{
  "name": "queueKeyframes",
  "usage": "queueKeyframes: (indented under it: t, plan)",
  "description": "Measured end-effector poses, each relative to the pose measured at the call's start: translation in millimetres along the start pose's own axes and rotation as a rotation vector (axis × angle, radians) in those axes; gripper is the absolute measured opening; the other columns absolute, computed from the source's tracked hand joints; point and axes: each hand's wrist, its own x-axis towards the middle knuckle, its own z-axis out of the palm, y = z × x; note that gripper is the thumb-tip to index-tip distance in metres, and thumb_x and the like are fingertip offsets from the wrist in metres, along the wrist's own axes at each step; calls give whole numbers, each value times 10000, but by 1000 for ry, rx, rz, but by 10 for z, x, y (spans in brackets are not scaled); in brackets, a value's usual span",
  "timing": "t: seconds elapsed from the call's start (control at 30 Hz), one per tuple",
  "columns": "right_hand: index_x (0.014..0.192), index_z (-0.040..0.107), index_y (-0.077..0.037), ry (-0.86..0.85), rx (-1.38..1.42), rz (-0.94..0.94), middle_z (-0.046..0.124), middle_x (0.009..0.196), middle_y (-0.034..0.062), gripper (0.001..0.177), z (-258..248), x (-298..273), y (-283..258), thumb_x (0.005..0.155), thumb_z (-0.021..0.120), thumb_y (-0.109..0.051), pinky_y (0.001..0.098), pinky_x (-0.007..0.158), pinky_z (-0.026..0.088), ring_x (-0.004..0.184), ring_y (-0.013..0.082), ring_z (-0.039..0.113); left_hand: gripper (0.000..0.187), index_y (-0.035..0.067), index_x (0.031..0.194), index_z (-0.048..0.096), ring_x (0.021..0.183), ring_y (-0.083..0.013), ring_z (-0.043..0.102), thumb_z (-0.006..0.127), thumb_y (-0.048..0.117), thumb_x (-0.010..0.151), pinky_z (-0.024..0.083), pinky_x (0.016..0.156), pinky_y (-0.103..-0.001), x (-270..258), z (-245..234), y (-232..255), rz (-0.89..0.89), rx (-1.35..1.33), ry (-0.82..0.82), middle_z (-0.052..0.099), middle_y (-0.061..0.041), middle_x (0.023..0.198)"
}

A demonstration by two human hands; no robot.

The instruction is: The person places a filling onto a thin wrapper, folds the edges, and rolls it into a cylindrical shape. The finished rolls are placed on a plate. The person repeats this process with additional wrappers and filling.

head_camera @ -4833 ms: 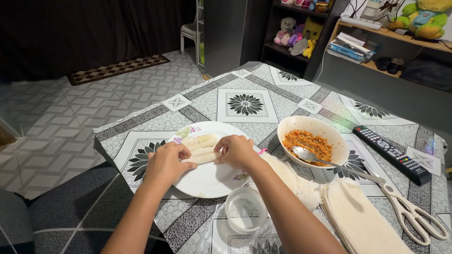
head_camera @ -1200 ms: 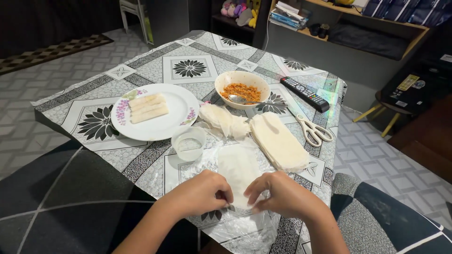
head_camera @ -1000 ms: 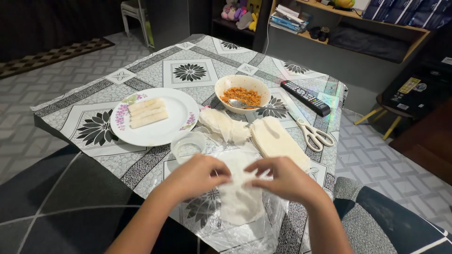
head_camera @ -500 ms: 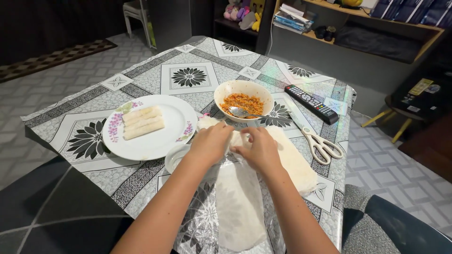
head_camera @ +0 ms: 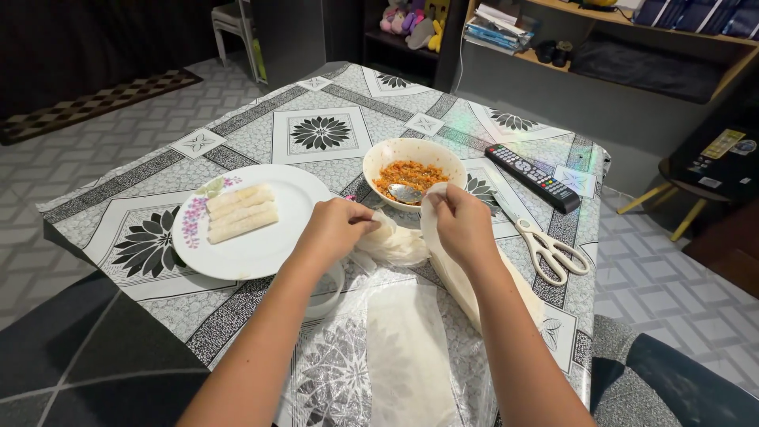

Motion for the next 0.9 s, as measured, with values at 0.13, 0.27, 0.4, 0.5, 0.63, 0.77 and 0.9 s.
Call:
queueKeyframes:
  t: [0.13, 0.27, 0.4, 0.5, 0.63, 0.77, 0.9]
  plan:
    - [1086, 714, 8, 51, 20, -132, 743, 836, 142, 221, 43, 91, -32, 934, 717, -153, 308, 699, 535, 730, 199, 703, 250, 106, 1035, 804, 761, -184, 767, 783, 215, 811, 577, 717, -313, 37, -49, -6, -29, -45, 21, 797, -101, 862]
    - [1034, 756, -34, 67, 170, -67, 785, 822, 84, 237, 88, 129, -157, 861, 787, -194, 277, 679, 554, 722, 127, 715, 207, 62, 1003, 793, 716, -179, 768, 743, 209, 866, 577, 697, -299, 85, -84, -24, -64, -111, 169, 796, -96, 818]
    - [1031, 808, -72, 22, 188, -76, 800, 837, 56, 204, 251, 189, -197, 882, 803, -211, 260, 683, 569, 714, 98, 724, 213, 21, 977, 773, 721, -137, 779, 719, 206, 886, 581, 675, -265, 93, -160, -34, -65, -249, 290, 799, -81, 798]
    - [1068, 796, -95, -73, 194, -155, 798, 858, 54, 252, 416, 164, -187, 845, 819, -211, 268, 691, 580, 728, 122, 733, 234, 5, 994, 751, 752, -131, 777, 699, 218, 911, 572, 659, -255, 95, -238, -43, -101, -349, 370, 802, -79, 829]
    - [998, 782, -81, -9, -88, -407, 775, 800, 82, 306, 544, 34, -213, 715, 875, -150, 383, 732, 528, 781, 237, 701, 243, 9, 1044, 679, 802, -151, 783, 639, 232, 955, 597, 656, -271, 119, -326, -82, -156, -601, 374, 788, -98, 913]
    - [998, 794, -87, -19, -191, -476, 789, 805, 72, 294, 610, 6, -156, 712, 856, -63, 464, 777, 482, 853, 287, 672, 232, 26, 1071, 646, 828, -180, 787, 600, 230, 969, 622, 680, -294, 107, -362, -84, -178, -728, 335, 780, -123, 956]
    - [1109, 778, -115, -62, 39, -307, 795, 912, 72, 327, 602, 52, -39, 807, 759, 8, 334, 820, 588, 882, 196, 736, 241, 2, 1069, 665, 795, -177, 784, 621, 214, 965, 617, 638, -286, 79, -374, -32, -148, -674, 361, 785, -117, 919]
